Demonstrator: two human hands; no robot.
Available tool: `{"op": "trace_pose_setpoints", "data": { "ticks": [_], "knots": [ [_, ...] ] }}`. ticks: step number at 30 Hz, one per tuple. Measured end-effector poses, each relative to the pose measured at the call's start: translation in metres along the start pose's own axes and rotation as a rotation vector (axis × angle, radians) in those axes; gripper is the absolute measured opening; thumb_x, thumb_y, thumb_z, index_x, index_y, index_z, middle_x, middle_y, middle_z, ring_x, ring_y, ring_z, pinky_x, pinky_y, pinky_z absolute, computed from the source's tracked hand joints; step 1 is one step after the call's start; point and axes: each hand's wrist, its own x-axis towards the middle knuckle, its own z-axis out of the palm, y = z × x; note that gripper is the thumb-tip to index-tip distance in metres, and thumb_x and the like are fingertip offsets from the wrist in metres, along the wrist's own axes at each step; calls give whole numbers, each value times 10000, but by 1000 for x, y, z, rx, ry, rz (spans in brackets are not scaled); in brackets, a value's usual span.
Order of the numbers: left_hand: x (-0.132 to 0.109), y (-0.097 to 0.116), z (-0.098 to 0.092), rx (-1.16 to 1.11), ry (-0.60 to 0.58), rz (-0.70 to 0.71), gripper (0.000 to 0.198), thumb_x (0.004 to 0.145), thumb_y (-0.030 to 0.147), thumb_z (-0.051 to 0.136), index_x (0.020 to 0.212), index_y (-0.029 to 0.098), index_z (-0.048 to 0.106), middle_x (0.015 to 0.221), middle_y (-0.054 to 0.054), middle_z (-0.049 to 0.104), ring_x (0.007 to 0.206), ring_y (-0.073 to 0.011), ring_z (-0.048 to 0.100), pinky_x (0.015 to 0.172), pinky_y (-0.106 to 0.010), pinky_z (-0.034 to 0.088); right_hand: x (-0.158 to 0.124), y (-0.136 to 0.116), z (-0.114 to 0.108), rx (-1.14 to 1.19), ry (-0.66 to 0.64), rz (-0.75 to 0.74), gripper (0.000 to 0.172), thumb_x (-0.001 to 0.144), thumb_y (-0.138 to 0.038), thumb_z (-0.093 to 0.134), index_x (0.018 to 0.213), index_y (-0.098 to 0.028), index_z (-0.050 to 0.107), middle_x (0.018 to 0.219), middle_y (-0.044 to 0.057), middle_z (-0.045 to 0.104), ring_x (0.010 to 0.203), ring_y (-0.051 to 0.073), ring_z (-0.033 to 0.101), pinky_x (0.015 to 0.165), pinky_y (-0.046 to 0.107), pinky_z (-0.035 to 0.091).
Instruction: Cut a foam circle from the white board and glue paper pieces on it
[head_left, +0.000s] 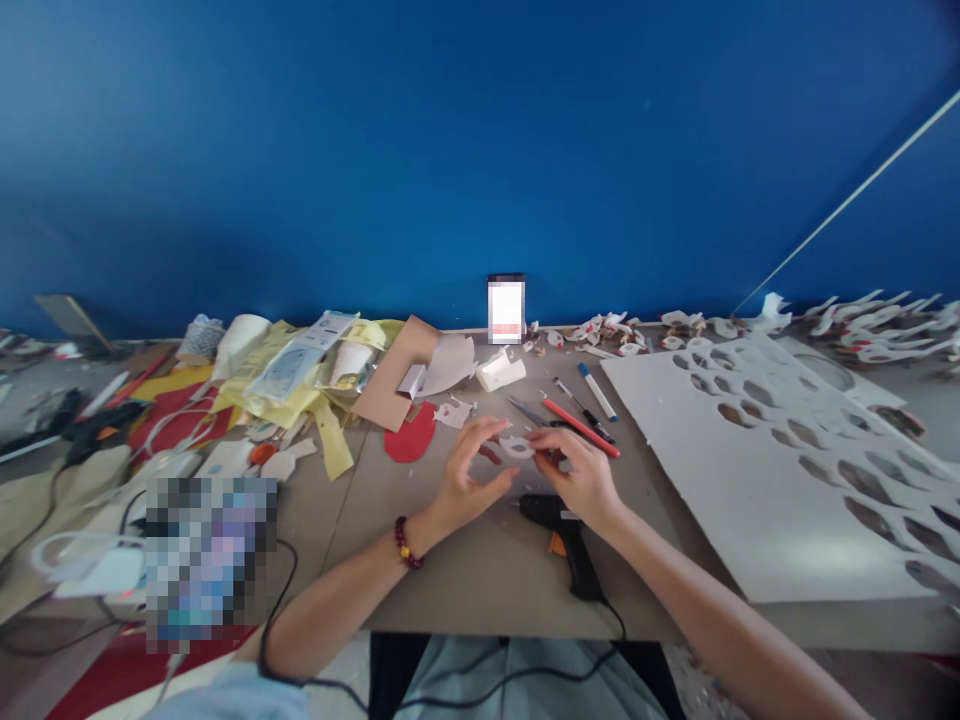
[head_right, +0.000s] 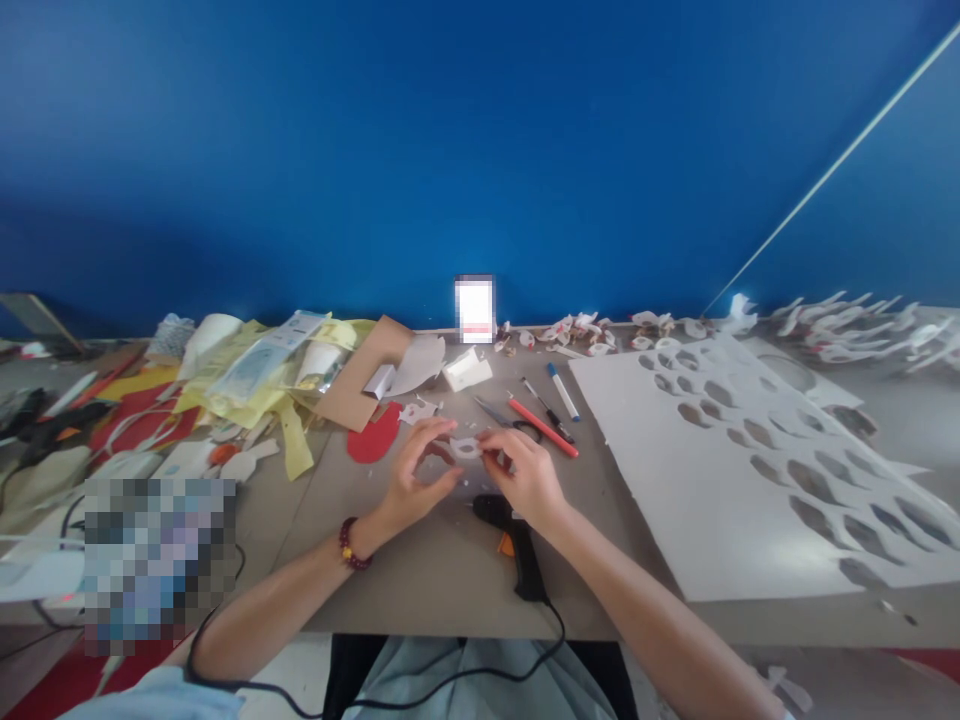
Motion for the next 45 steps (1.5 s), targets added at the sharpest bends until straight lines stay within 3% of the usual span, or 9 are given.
{"op": "trace_pose_setpoints", "data": {
  "ticks": [5, 8, 12, 15, 19, 23, 26, 32, 45],
  "knots": [
    [5, -8, 5, -355, 12, -352, 359, 800, 361, 651, 1110, 196, 578, 890, -36, 601, 705, -118, 597, 593, -239, 528, -1, 5, -1, -108, -11, -121, 160, 862, -153, 508, 886, -240, 640, 993, 77, 706, 821, 182, 660, 652, 299, 541],
    [9, -12, 6, -467, -9, -458, 358, 759, 388, 693, 1030, 176, 593, 701, 33, 550, 556, -81, 559, 520, -212, 493, -1, 7, -2, -146, -42, -151, 167, 858, -141, 507, 886, -244, 636, 1015, 76, 700, 883, 193, 660, 730, 326, 546],
    [10, -13, 7, -471, 16, -466, 365, 730, 368, 724, 1011, 178, 589, 650, 56, 535, 521, -69, 543, 499, -195, 465, 0, 4, -1, -79, -81, -65, 186, 835, -118, 502, 902, -241, 623, 1054, 81, 677, 899, 195, 649, 730, 322, 543],
    [10, -12, 7, -414, 53, -471, 394, 717, 387, 727, 1018, 178, 582, 650, 56, 536, 517, -71, 537, 497, -196, 458, 1, 2, 2, 139, -105, 131, 213, 819, -148, 521, 1010, -228, 570, 1050, 86, 648, 830, 175, 643, 659, 298, 554],
    [9, -9, 5, -311, 51, -472, 400, 736, 413, 698, 1037, 180, 574, 686, 40, 545, 547, -80, 551, 528, -203, 463, 4, 4, 7, 541, -99, 406, 289, 811, -318, 598, 1063, -228, 491, 983, 70, 624, 732, 153, 632, 502, 250, 553],
    [8, -7, 5, -279, 31, -451, 390, 765, 405, 667, 1066, 183, 553, 719, 33, 541, 569, -83, 553, 544, -203, 469, 7, 7, 8, 674, -105, 552, 342, 737, -390, 697, 983, -207, 546, 837, 32, 643, 679, 147, 633, 531, 270, 570],
    [7, -7, 5, -272, 5, -437, 399, 781, 367, 657, 1114, 188, 528, 765, 14, 556, 643, -97, 576, 583, -206, 484, 7, 7, 8, 711, -144, 577, 318, 714, -383, 725, 926, -184, 595, 842, 43, 676, 704, 153, 648, 575, 280, 573],
    [5, -5, 6, -243, -45, -416, 466, 758, 316, 686, 1169, 193, 505, 879, -35, 610, 772, -133, 605, 644, -223, 504, 5, 7, 8, 642, -102, 549, 330, 707, -381, 736, 954, -174, 667, 857, 60, 710, 701, 166, 668, 633, 312, 591],
    [6, -10, 7, -305, -69, -503, 503, 718, 390, 733, 1128, 177, 534, 804, -4, 589, 663, -113, 591, 575, -214, 475, 1, 10, 10, 497, -104, 463, 266, 782, -358, 653, 982, -201, 730, 944, 73, 681, 766, 181, 683, 723, 326, 605]
  ]
}}
